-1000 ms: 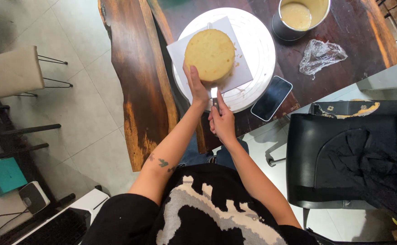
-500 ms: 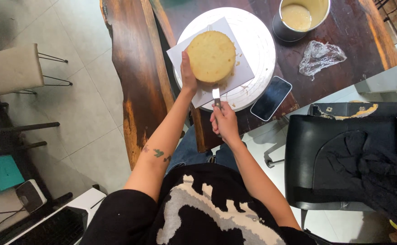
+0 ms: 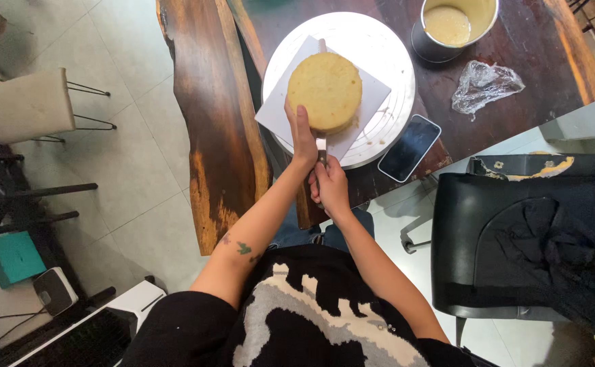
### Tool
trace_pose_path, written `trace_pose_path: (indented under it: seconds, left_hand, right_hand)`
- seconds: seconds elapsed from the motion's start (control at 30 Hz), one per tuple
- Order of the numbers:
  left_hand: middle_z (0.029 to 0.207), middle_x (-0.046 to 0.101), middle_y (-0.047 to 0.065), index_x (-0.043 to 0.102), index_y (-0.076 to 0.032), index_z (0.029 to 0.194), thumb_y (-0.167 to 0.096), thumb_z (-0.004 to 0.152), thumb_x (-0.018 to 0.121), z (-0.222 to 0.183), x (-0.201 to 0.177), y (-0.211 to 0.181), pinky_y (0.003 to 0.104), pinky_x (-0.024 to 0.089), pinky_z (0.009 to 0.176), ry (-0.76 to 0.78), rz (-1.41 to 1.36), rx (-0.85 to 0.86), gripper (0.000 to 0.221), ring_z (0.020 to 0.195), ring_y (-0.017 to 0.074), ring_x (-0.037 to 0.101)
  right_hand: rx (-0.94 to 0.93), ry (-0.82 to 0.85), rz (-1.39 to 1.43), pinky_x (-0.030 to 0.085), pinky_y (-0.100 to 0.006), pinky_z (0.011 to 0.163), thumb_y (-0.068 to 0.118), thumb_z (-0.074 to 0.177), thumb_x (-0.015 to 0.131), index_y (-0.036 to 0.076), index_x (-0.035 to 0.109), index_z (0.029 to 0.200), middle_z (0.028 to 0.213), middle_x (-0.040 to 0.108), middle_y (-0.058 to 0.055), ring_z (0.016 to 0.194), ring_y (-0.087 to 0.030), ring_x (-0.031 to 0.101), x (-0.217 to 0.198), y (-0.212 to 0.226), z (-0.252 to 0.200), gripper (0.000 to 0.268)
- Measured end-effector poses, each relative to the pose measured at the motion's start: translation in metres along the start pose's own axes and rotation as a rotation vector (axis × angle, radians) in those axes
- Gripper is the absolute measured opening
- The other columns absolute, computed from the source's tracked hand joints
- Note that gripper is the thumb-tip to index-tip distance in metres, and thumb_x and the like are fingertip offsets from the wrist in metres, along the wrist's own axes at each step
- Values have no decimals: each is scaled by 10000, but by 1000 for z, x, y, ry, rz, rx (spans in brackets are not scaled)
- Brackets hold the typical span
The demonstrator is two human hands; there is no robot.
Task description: Slicing a sponge cake horizontally into layers using a knife on a turntable.
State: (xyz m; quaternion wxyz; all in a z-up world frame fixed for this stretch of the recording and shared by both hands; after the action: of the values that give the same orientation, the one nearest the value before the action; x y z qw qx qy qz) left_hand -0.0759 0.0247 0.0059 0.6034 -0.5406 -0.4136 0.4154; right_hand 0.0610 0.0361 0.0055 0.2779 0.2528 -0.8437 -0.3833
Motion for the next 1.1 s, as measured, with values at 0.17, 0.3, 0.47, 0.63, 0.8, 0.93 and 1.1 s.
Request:
trace_pose_path:
  seconds: [0.17,0.3,0.47,0.63,0.8,0.93,1.1]
  left_hand:
    - [1559,333,227,225,-89,1617,-564,1118,252,7,-7,-5,526,227,1255,44,-132,-46,689,1470,328,346]
    - [1572,431,228,460,-51,1547,-500,1152,129,49,-23,7,492,254,1270,86,8,67,684,1491,363,375]
    - [1501,507,133,484,-76,1507,-634,1079,153,60,-13,24,415,347,1206,175,-125,-73,777,1383,258,489]
    - [1349,624,79,550,-157,1484,-594,1135,200,48,-14,46,384,482,1104,97,-138,-73,660,1192,164,630]
    - [1631,334,194,387,-121,1582,-563,1123,290,23,0,26,523,301,1247,94,-183,-45,645,1487,354,376]
    - [1700,160,187,348,-140,1621,-583,1131,230,27,-3,17,600,205,1262,155,-163,4,672,1562,416,165]
    - [1639,290,178,428,-146,1579,-563,1121,263,32,-12,-24,577,144,1285,199,184,52,641,1553,434,197]
  right_hand:
    - [-13,32,30,366,-278,241,79,1058,456,-66,540,1221,625,550,-176,319,-165,449,-13,-6,2,234]
    - [-35,71,37,358,-262,250,70,1061,461,-79,534,1202,648,538,-162,343,-151,444,-20,-5,5,217]
    - [35,116,64,310,-248,278,107,1057,476,-21,539,1225,677,549,-120,372,-125,417,-17,-10,3,219]
    - [-8,63,68,354,-267,230,85,1065,451,-62,537,1209,639,540,-160,326,-157,441,-7,-11,3,223]
    - [3,81,45,350,-261,228,78,1060,467,-78,518,1247,617,545,-159,320,-158,440,0,-1,5,250]
    - [1,82,20,338,-263,222,81,1062,459,-94,520,1246,591,543,-154,302,-158,431,-9,1,3,261]
    - [-11,109,10,384,-264,242,74,1053,495,-84,556,1214,649,583,-167,346,-150,489,-8,1,4,234]
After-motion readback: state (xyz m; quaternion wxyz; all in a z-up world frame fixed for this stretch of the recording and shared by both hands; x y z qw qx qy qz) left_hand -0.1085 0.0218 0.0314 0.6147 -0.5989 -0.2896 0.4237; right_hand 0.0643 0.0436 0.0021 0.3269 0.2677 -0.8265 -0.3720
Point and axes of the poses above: each hand's wrist, its own z-axis towards the middle knuckle, its own x-axis out of the palm, y = z × x, the point moved 8 cm from there along z, towards the middle knuckle
